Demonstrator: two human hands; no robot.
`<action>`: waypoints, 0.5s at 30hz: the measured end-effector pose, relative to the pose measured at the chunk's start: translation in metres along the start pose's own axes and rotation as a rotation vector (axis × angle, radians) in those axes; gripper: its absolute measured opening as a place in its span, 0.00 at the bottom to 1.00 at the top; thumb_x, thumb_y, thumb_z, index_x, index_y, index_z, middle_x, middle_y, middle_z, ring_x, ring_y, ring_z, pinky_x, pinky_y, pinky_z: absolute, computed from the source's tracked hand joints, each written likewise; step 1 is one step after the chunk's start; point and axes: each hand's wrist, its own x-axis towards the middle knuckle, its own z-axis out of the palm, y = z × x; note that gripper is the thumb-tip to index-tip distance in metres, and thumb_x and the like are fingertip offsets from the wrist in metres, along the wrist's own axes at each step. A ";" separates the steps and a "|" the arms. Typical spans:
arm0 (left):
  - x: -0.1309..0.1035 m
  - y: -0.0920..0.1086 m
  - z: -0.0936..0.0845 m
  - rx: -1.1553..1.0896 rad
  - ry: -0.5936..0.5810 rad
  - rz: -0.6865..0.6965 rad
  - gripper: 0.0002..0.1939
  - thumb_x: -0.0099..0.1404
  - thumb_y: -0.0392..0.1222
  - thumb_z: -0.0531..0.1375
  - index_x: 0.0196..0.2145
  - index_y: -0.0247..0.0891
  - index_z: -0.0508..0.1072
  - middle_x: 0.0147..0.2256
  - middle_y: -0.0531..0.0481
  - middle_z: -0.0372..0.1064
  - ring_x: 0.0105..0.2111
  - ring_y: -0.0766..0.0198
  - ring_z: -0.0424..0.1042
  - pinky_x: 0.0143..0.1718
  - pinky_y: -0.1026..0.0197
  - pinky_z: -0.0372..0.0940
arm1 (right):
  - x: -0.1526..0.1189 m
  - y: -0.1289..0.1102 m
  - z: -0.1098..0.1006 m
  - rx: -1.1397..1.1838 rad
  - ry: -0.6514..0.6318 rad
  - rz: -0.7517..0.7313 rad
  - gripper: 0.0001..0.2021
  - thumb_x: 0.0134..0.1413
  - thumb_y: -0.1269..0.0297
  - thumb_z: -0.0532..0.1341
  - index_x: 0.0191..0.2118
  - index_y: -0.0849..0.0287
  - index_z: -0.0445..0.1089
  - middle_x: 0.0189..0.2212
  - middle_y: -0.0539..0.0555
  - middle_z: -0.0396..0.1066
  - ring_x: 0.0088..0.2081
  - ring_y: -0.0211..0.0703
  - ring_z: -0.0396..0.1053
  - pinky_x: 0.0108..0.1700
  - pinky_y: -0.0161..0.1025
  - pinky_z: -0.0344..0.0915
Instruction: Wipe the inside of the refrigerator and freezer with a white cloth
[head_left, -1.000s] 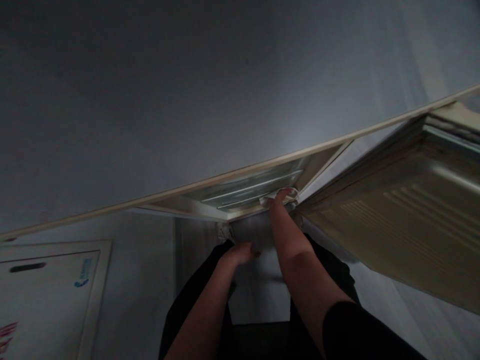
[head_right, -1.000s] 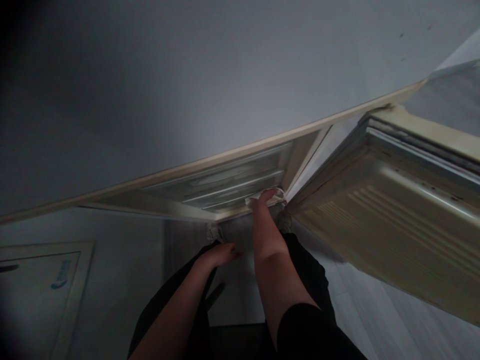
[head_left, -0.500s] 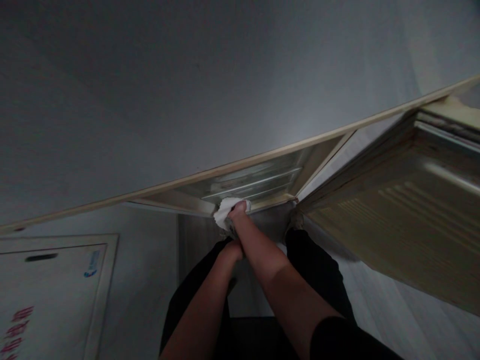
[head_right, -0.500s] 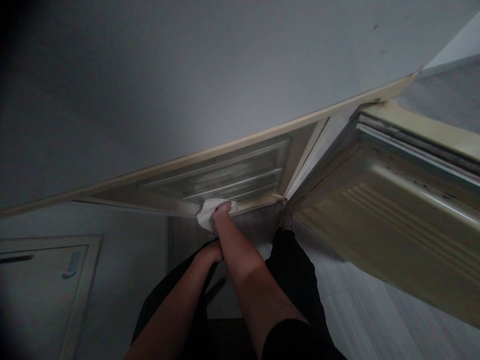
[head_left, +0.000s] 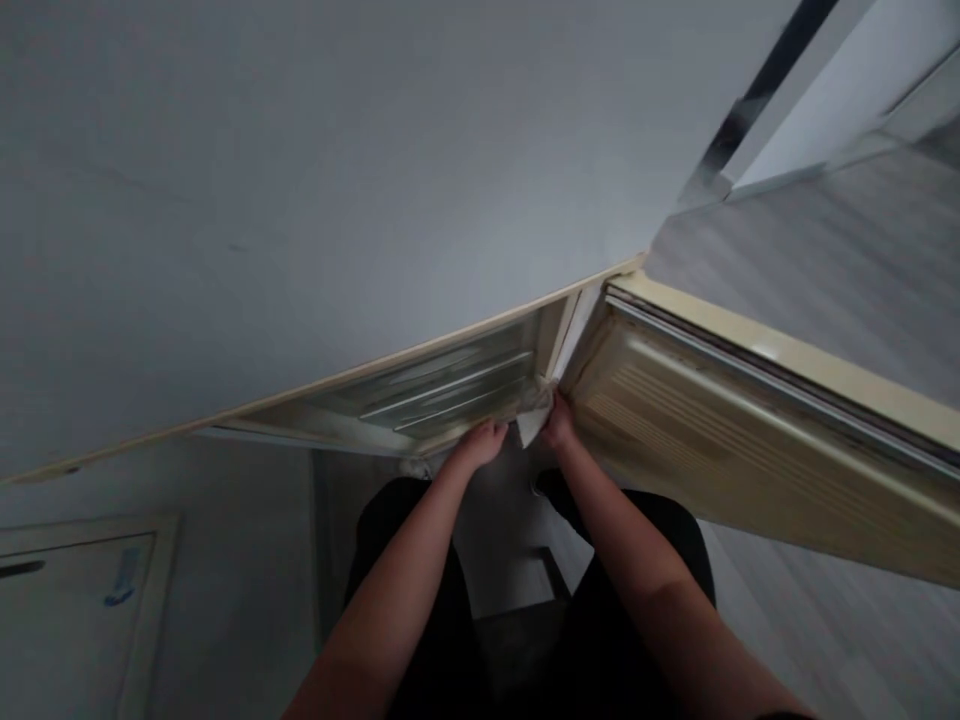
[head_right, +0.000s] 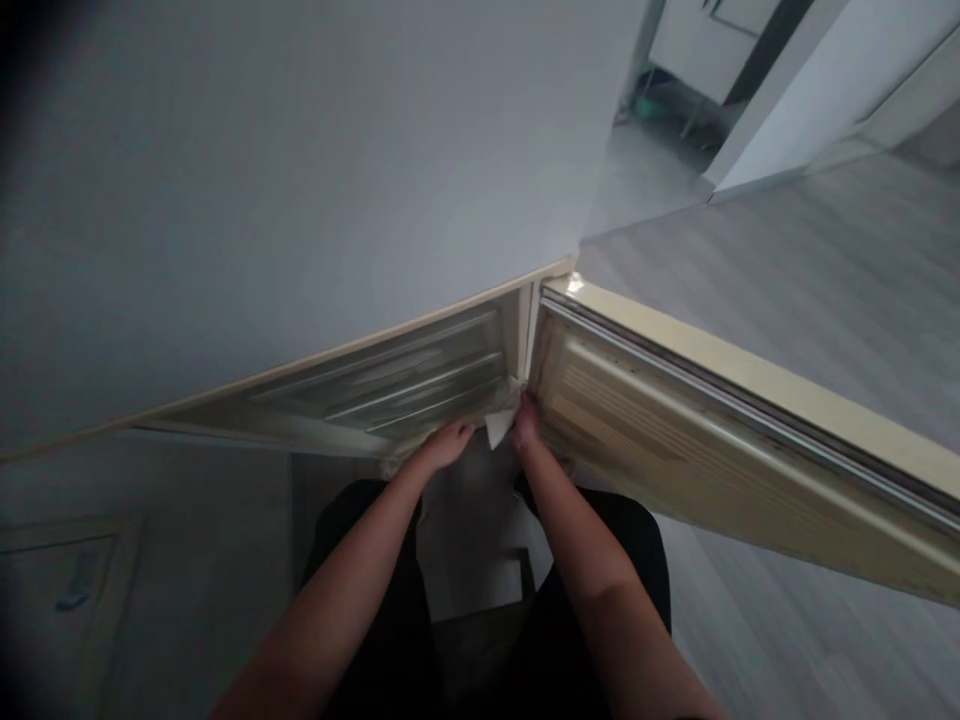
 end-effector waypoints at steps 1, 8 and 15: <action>0.000 0.014 0.000 -0.028 0.022 0.025 0.29 0.78 0.53 0.41 0.59 0.31 0.70 0.60 0.31 0.71 0.62 0.47 0.69 0.61 0.51 0.61 | -0.016 -0.003 -0.009 0.017 -0.012 0.043 0.17 0.65 0.49 0.57 0.37 0.57 0.74 0.25 0.52 0.75 0.32 0.46 0.76 0.41 0.43 0.75; -0.026 0.095 0.063 -0.158 -0.182 0.269 0.23 0.72 0.55 0.56 0.55 0.35 0.72 0.53 0.37 0.77 0.54 0.49 0.76 0.54 0.55 0.67 | -0.114 0.002 -0.077 0.199 0.130 0.250 0.18 0.67 0.56 0.53 0.36 0.60 0.76 0.25 0.53 0.76 0.31 0.47 0.76 0.40 0.42 0.75; -0.056 0.134 0.112 -0.199 -0.521 0.469 0.24 0.62 0.43 0.66 0.55 0.35 0.70 0.44 0.47 0.79 0.43 0.58 0.78 0.44 0.58 0.72 | -0.178 -0.011 -0.138 0.334 0.294 0.033 0.19 0.66 0.50 0.55 0.31 0.56 0.75 0.26 0.53 0.77 0.30 0.44 0.76 0.38 0.40 0.75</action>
